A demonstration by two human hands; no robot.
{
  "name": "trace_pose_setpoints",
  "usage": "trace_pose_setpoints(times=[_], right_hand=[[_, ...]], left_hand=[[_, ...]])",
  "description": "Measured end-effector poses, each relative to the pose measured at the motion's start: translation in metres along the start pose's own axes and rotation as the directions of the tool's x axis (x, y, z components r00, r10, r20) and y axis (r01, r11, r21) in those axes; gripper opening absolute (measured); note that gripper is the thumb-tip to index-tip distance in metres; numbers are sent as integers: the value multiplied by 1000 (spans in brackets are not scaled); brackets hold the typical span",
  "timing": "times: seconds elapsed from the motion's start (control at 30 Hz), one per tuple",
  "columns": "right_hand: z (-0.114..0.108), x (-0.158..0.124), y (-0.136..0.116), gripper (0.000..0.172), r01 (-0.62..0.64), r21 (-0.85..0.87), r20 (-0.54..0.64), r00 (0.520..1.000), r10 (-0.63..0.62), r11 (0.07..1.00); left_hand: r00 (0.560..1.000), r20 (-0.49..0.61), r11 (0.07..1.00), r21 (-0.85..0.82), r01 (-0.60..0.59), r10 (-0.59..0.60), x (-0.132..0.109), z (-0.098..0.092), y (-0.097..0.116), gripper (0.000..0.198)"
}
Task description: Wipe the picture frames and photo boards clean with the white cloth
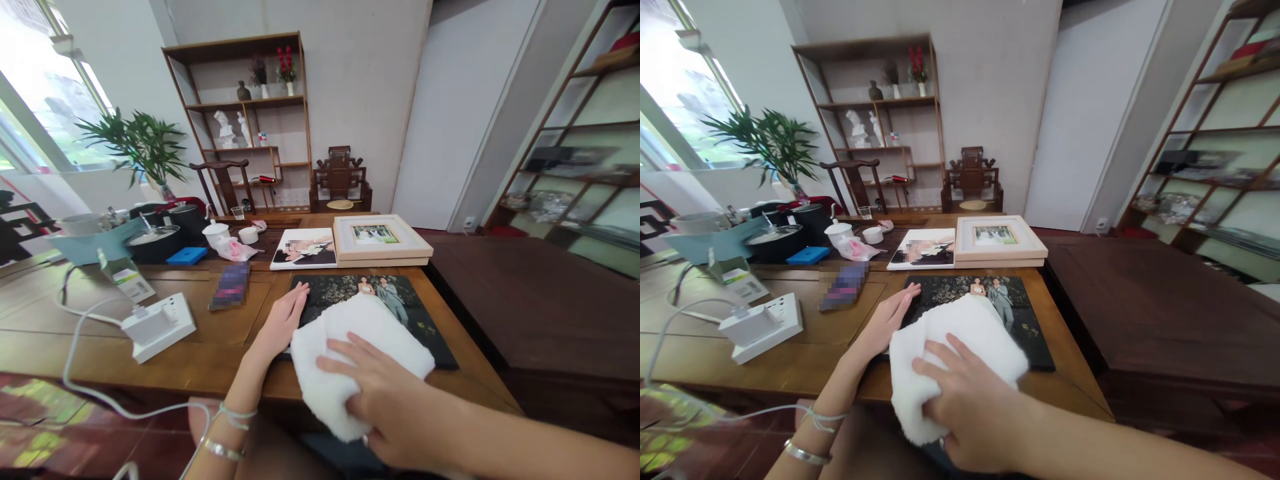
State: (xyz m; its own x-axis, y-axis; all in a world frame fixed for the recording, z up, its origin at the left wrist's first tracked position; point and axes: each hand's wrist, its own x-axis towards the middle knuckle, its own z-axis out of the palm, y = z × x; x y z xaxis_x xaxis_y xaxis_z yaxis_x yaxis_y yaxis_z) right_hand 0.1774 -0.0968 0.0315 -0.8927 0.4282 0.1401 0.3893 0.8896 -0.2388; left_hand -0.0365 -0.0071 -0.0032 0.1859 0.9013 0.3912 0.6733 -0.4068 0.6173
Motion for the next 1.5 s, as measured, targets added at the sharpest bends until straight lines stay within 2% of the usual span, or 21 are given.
trace_pose_setpoints(times=[0.13, 0.23, 0.33, 0.47, 0.63, 0.77, 0.83, 0.93, 1.27, 1.3, 1.37, 1.43, 1.5], right_hand=[[-15, 2, 29, 19, -183, 71, -92, 978, 189, 981], [-23, 17, 55, 25, -340, 98, -138, 926, 351, 935], [-27, 41, 78, 31, -413, 177, -166, 882, 440, 894], [-29, 80, 97, 28, -408, 202, -181, 878, 443, 891], [-27, 127, 108, 27, -350, 183, -144, 915, 377, 919], [-31, 144, 113, 24, -332, 174, -100, 931, 352, 927], [-34, 140, 115, 25, -351, 169, -97, 924, 369, 921], [-37, 120, 119, 29, -397, 161, -107, 903, 416, 904], [-42, 2, 145, 37, -602, 90, -180, 773, 608, 793], [-40, -5, 143, 34, -600, 60, -191, 777, 599, 798], [-36, -17, 130, 25, -547, -40, -188, 826, 531, 836], [-30, -27, 107, 20, -442, -138, -134, 895, 425, 886], [-23, -36, 76, 23, -355, -158, -61, 935, 350, 921]], left_hand=[[998, 21, 998, 33, -60, 59, 0, 1, 0, 40], [995, 48, 993, 77, -93, 89, 0, 2, -3, 36], [994, 48, 991, 85, -102, 98, 0, 2, -5, 35], [993, 49, 990, 92, -110, 106, 0, 1, -3, 32], [990, 47, 986, 92, -136, 132, 1, -1, -2, 29], [992, 34, 987, 101, -125, 122, 0, 0, -4, 27], [993, 30, 988, 102, -115, 113, 0, 1, -5, 29], [995, 31, 991, 89, -101, 98, 0, 2, -6, 31], [996, 21, 994, 53, -91, 90, 0, 2, -6, 33], [995, 16, 994, 55, -94, 93, 1, 3, -6, 32], [995, 9, 993, 61, -102, 101, 1, 4, -7, 31], [994, 12, 992, 66, -109, 109, 1, 4, -8, 30], [994, 18, 991, 73, -110, 108, 2, 4, -8, 30]])
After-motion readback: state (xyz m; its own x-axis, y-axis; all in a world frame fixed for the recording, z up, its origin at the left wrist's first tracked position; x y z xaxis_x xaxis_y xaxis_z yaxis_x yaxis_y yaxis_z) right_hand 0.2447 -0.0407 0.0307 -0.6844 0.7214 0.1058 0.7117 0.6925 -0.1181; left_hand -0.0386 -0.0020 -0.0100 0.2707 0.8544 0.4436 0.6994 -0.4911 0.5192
